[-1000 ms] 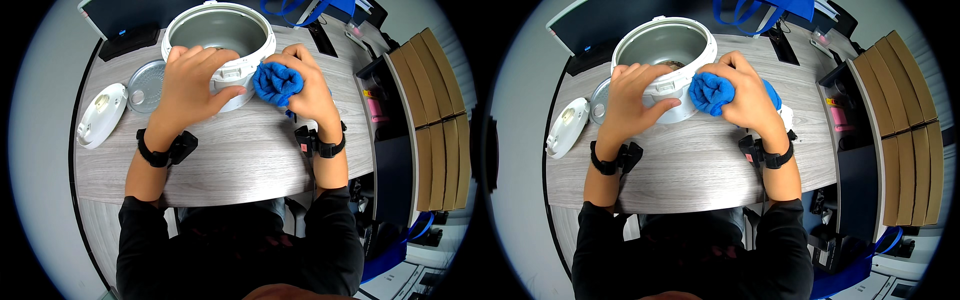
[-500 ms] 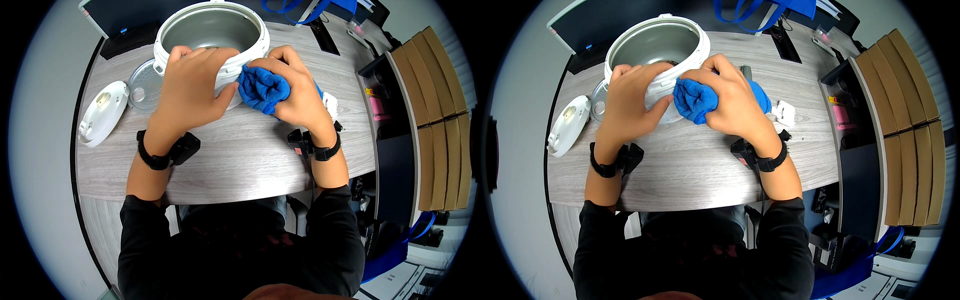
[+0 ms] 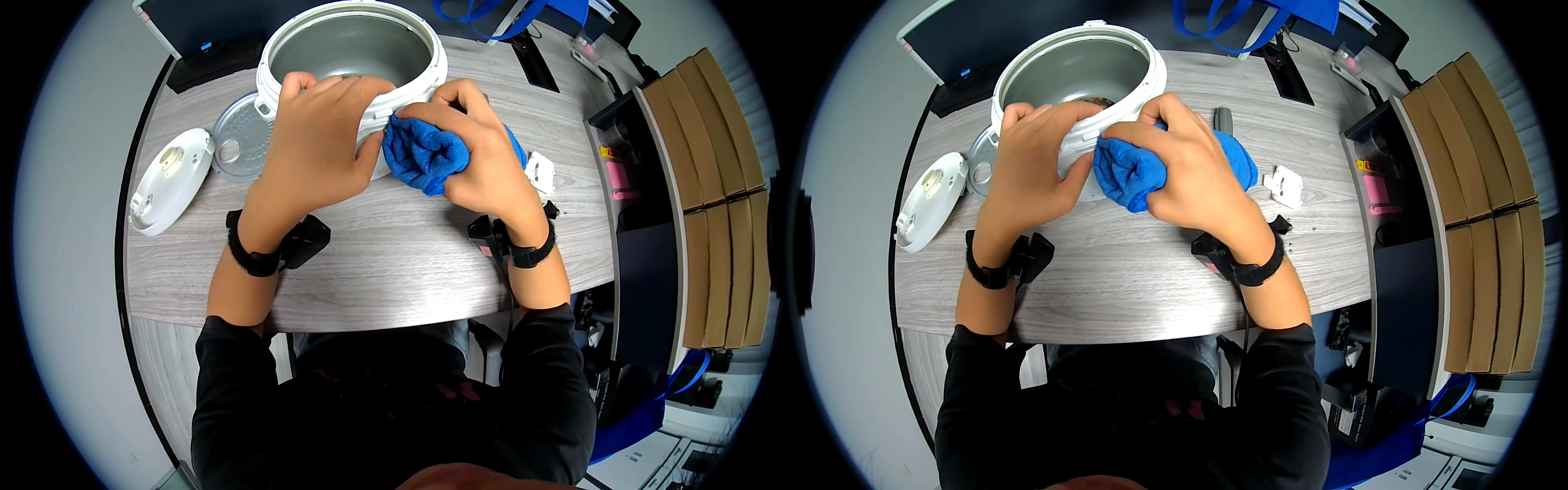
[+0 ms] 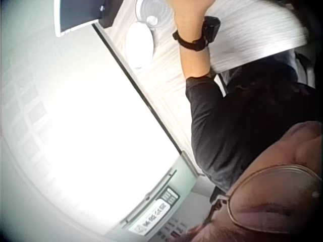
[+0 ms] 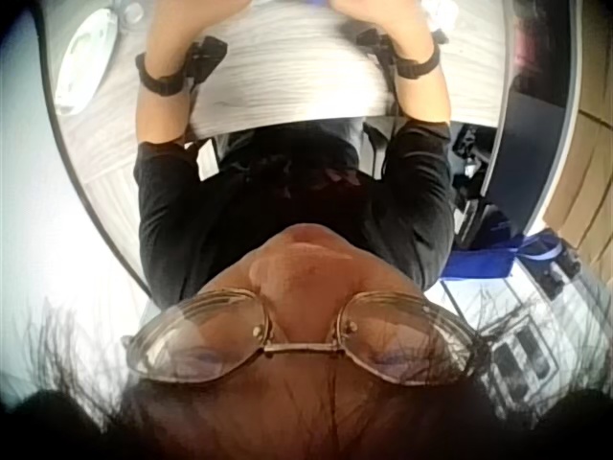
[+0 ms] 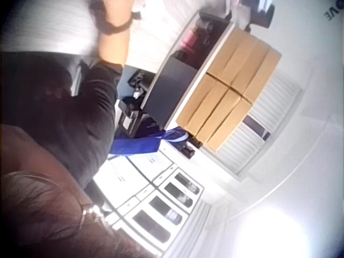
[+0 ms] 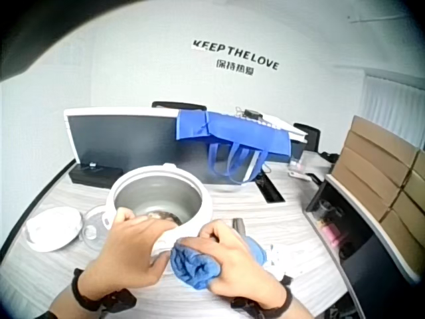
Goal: The person uses a screwdriver to remove screws from the lid of a white rice cooker, then removes the lid and inner metal plate. They wipe the rim of the cooker with a blue cloth.
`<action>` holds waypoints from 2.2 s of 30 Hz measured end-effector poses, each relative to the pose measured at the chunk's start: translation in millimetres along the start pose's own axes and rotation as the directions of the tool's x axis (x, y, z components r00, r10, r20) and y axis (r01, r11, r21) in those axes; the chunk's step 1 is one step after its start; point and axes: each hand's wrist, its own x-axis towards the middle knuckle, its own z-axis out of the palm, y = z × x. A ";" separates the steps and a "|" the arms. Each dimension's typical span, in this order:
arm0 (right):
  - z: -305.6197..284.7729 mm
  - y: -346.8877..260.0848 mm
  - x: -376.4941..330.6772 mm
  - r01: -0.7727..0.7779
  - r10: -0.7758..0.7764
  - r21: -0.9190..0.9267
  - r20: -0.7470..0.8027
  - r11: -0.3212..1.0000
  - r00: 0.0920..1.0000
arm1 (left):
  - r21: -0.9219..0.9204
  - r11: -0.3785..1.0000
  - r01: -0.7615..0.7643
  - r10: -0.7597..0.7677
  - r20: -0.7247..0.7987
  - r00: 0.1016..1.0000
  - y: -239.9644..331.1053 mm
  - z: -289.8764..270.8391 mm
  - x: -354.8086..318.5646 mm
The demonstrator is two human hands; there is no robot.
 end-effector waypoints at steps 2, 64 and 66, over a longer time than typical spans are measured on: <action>-3.3 6.4 1.2 0.017 -0.017 -0.002 0.002 1.000 1.000 | -0.010 1.000 0.004 -0.004 0.000 1.000 -0.3 -0.9 -0.8; -29.4 23.5 4.1 -0.006 0.003 -0.055 -0.055 0.998 0.998 | 0.007 0.999 -0.033 0.034 -0.039 0.999 -5.6 -0.4 5.4; -25.9 23.3 3.4 -0.006 0.003 -0.047 -0.068 0.999 0.998 | -0.004 0.999 -0.036 0.035 -0.046 0.998 -7.5 -0.6 5.4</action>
